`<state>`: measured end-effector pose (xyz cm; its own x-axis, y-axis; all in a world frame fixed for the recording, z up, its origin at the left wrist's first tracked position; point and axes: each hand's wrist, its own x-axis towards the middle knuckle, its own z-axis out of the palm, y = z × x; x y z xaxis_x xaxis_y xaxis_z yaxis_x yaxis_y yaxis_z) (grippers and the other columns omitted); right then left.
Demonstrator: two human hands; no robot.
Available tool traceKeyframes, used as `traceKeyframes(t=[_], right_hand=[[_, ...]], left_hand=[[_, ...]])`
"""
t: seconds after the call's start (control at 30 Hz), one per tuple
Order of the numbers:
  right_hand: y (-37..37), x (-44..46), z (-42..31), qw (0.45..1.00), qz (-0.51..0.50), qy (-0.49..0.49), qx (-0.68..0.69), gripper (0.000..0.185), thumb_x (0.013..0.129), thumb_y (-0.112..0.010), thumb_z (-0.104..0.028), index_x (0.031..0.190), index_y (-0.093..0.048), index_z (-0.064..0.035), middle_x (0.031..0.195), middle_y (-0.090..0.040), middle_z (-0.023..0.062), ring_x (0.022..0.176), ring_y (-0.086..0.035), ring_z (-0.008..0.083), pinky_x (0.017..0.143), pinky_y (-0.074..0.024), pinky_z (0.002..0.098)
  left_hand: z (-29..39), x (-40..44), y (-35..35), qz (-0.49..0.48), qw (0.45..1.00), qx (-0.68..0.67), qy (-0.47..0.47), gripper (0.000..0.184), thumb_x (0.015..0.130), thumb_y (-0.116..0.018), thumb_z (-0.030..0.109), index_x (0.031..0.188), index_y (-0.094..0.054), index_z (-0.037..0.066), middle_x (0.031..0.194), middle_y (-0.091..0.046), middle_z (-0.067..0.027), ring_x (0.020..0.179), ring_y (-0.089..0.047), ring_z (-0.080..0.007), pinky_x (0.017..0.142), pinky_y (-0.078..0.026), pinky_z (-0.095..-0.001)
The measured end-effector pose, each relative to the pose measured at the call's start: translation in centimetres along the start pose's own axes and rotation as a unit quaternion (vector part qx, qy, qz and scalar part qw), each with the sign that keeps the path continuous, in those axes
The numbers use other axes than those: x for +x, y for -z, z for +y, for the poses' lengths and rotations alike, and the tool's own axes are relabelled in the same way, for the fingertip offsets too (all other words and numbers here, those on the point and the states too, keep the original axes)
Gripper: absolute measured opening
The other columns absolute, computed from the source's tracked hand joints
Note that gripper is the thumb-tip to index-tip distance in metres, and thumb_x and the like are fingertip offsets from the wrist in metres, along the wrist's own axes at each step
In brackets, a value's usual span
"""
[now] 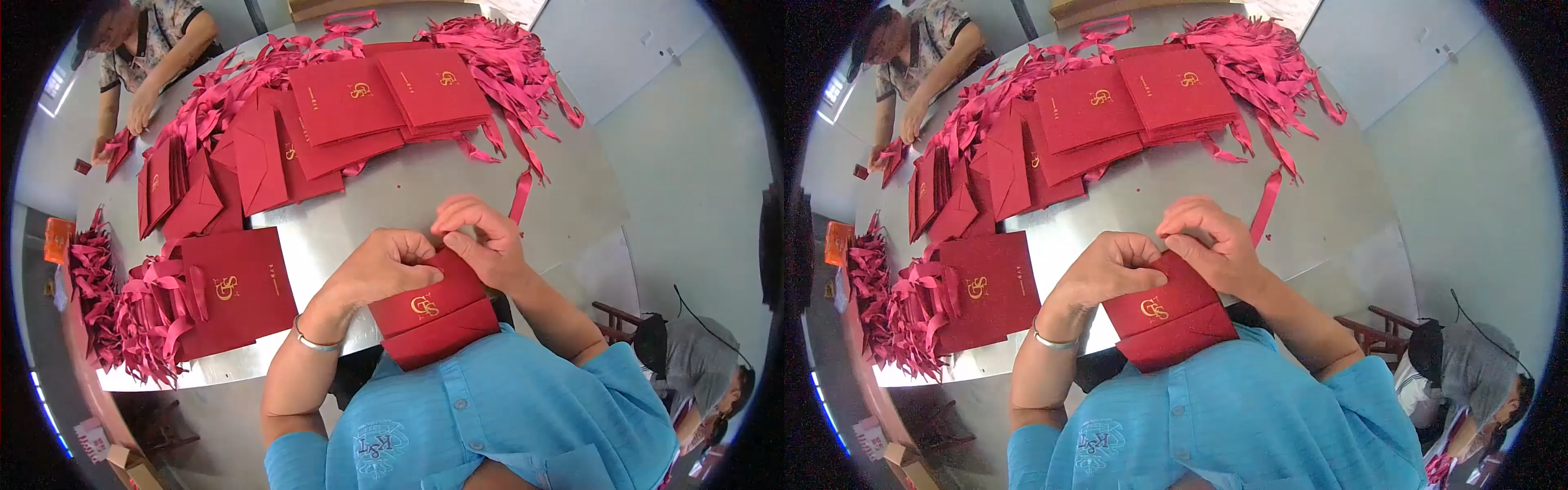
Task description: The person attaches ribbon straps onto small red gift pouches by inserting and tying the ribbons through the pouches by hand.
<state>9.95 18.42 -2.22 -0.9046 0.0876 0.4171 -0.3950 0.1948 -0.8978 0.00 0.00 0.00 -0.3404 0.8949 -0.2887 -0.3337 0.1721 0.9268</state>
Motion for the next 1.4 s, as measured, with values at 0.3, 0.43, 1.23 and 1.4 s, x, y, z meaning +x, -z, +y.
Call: traceKeyframes(t=[0.3, 0.43, 1.23, 1.4], right_hand=[[0.9, 1.2, -4.6, 0.949, -0.071, 0.108, -0.289, 0.017, 0.076, -0.07, 0.005, 0.09, -0.067, -0.0034, 0.086, -0.062, 0.009, 0.078, -0.06, 0.0229, 0.065, -0.0483, 0.0327], [0.4, 1.1, -4.6, 0.928, -0.079, 0.156, -0.328, 0.021, 0.071, -0.073, 0.005, 0.089, -0.068, -0.005, 0.082, -0.062, 0.0081, 0.071, -0.06, 0.0238, 0.059, -0.0481, 0.0328], [-1.9, 0.7, -6.5, 0.896, -0.091, 0.075, -0.428, 0.014, 0.064, -0.066, 0.003, 0.067, -0.055, -0.0054, 0.061, -0.055, 0.006, 0.051, -0.055, 0.0228, 0.044, -0.0438, 0.0334], [-3.4, 1.0, -6.9, 0.84, -0.115, 0.047, -0.528, 0.01, 0.068, -0.065, -0.003, 0.066, -0.055, -0.0046, 0.062, -0.055, 0.0086, 0.053, -0.058, 0.0266, 0.046, -0.0473, 0.0373]], left_hand=[[0.0, -0.2, 0.4, -0.002, 1.0, -0.007, 0.011, 0.01, 0.079, -0.066, -0.009, 0.087, -0.067, -0.003, 0.083, -0.067, -0.002, 0.073, -0.06, -0.0058, 0.065, -0.049, -0.0198], [0.1, -0.2, 0.6, -0.002, 1.0, 0.005, 0.013, 0.012, 0.08, -0.064, -0.009, 0.09, -0.067, -0.004, 0.086, -0.068, -0.0034, 0.076, -0.061, -0.0066, 0.069, -0.05, -0.0202], [-0.7, 0.0, 0.2, 0.044, 0.998, 0.043, -0.013, 0.01, 0.082, -0.064, -0.007, 0.091, -0.068, -0.004, 0.083, -0.068, -0.0024, 0.074, -0.058, -0.0051, 0.067, -0.049, -0.0202], [0.0, -0.2, -0.1, 0.075, 0.994, 0.078, -0.023, 0.008, 0.082, -0.063, -0.007, 0.088, -0.068, -0.003, 0.079, -0.067, -0.0015, 0.072, -0.058, -0.0052, 0.063, -0.049, -0.0209]])
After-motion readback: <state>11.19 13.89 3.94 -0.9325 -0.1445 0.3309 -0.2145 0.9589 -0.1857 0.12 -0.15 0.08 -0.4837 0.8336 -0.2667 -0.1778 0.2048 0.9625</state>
